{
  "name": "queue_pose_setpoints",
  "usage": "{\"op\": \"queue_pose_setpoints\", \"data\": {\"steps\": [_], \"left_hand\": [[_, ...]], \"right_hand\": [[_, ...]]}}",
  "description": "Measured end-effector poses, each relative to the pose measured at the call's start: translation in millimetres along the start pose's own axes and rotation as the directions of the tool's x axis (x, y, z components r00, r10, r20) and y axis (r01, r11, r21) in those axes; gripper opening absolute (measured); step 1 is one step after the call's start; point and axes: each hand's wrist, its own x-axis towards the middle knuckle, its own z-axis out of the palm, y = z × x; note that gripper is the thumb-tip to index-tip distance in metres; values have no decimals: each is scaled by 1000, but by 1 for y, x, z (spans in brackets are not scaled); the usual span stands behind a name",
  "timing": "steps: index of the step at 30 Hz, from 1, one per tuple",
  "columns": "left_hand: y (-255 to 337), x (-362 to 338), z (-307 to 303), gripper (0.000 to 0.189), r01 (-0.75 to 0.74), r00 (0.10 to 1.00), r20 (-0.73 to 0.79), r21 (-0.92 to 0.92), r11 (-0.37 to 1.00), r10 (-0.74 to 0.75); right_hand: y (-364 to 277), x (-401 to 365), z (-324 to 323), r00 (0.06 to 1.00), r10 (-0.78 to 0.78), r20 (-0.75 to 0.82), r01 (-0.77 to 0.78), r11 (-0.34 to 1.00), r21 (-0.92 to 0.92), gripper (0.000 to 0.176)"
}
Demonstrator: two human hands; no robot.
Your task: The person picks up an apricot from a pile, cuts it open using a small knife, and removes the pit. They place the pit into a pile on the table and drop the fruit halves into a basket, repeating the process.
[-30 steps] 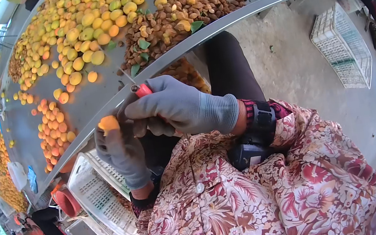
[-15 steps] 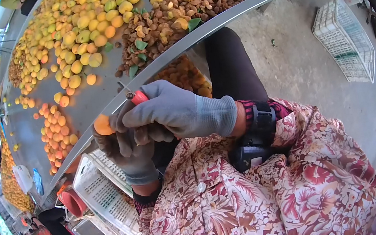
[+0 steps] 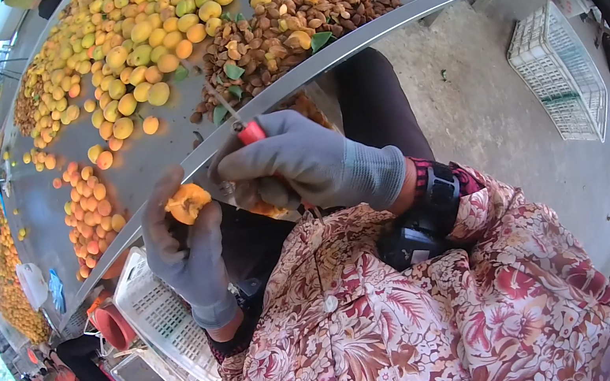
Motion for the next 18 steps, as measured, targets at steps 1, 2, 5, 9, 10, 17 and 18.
{"op": "queue_pose_setpoints", "data": {"steps": [1,2,5,9,10,17,18], "left_hand": [[-1,0,-1,47,-15,1000,28,72,997,13],[-2,0,-2,47,-31,998,58,144,989,23],[1,-3,2,48,61,997,43,75,995,-64],[1,-3,0,49,91,994,70,-24,996,-89],[1,-4,-2,50,180,983,72,-178,967,-170],[7,-7,-12,45,235,967,229,-616,752,-114],[6,-5,-15,42,296,927,374,-754,586,12]], "right_hand": [[0,0,2,1000,-2,-2,2,1000,1,16],[0,0,3,999,16,34,-15,1000,-9,16],[0,-3,6,997,58,55,-56,998,-31,15],[1,-5,-1,990,86,114,-91,995,33,15],[-1,-6,-3,985,104,137,-110,993,40,16],[-9,-18,-19,995,-71,-70,71,997,5,23],[-7,-19,-25,988,-147,-56,145,989,-43,25]]}}
